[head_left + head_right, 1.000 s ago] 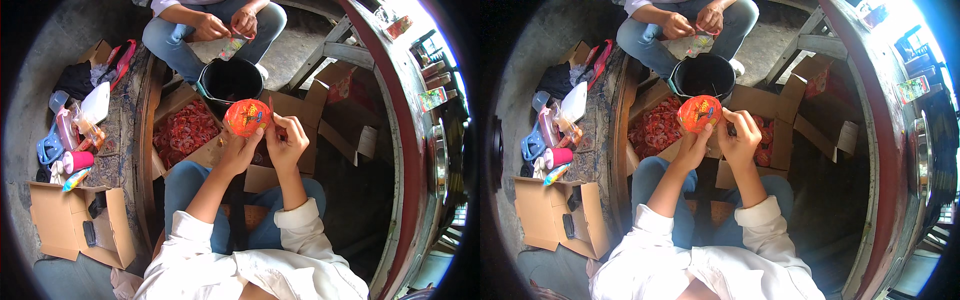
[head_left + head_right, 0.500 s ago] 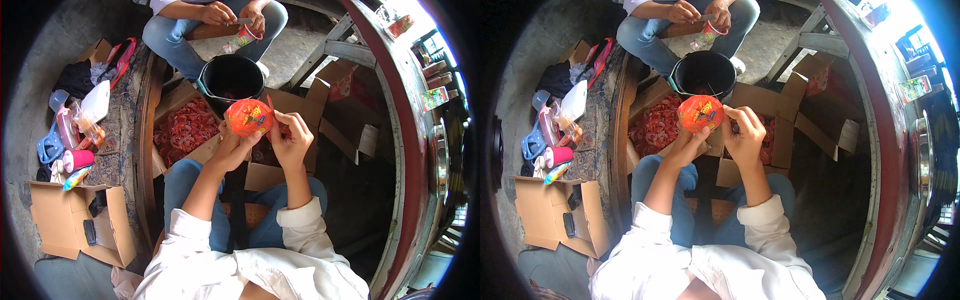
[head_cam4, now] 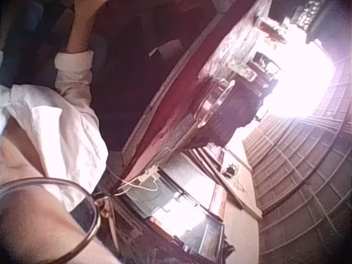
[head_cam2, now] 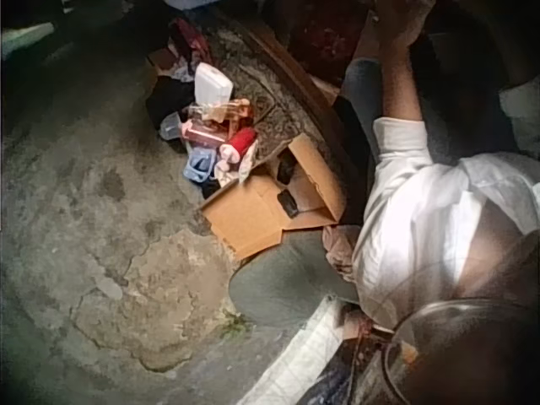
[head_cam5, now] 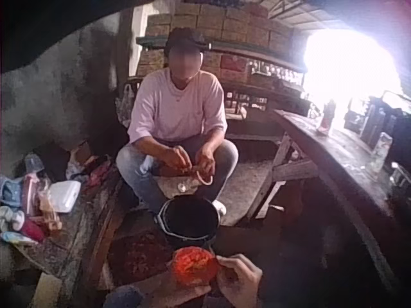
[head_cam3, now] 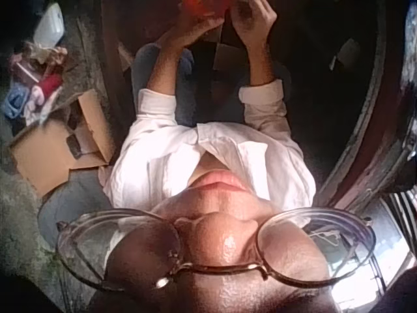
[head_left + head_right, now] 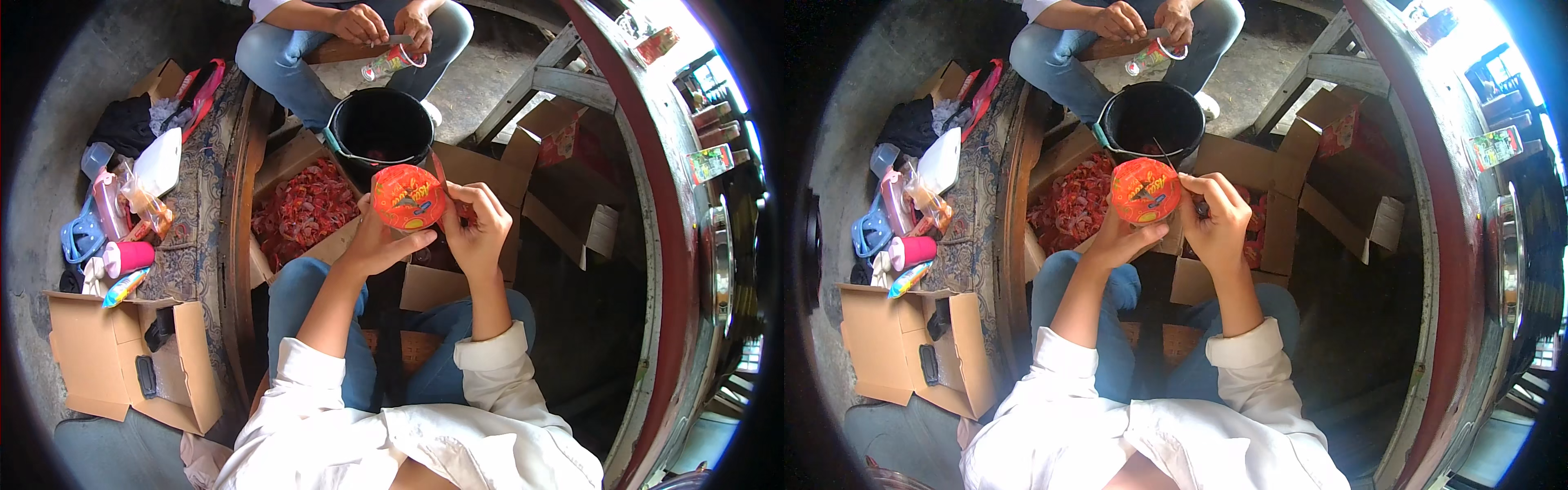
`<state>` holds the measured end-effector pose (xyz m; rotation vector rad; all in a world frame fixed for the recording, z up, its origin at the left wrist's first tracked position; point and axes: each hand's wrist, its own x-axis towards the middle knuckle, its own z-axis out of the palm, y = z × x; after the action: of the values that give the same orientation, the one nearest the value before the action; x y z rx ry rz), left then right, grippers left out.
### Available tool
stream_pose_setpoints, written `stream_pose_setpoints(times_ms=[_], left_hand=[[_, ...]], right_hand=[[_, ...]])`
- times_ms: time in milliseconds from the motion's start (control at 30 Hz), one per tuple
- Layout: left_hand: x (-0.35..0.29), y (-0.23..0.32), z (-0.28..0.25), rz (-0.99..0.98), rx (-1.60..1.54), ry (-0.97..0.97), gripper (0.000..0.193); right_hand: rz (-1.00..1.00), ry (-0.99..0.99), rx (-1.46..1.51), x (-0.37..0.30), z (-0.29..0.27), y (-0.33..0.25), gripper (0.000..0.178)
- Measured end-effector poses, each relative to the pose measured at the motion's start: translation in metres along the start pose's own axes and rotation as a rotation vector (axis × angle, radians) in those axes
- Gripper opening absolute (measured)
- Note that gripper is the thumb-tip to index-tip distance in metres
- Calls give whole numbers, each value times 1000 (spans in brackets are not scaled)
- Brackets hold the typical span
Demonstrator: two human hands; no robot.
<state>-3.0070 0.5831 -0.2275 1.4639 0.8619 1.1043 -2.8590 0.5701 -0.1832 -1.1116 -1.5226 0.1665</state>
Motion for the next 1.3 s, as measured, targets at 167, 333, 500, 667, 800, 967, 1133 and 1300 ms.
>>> stream_pose_setpoints(times_ms=[167,333,500,667,800,967,1133,1300], left_hand=[[8,10,1,94,-46,15,51],[9,6,-1,49,-152,-8,50],[9,3,-7,93,-95,-40,55],[7,-6,-8,146,-43,30,55],[6,-8,-3,134,-198,15,56],[8,3,8,1,-424,49,55],[7,-7,7,-71,-394,34,48],[7,-12,0,6,-246,68,41]], right_hand=[[19,-35,52,2,1,-6,18],[39,-45,53,1,1,-7,17],[14,-50,48,1,1,-4,16],[33,-53,40,1,2,-7,15],[23,-18,8,0,3,-7,15],[20,82,-53,-4,10,-4,14],[-4,68,-85,-5,12,-7,14],[2,56,-83,-5,13,-8,15]])
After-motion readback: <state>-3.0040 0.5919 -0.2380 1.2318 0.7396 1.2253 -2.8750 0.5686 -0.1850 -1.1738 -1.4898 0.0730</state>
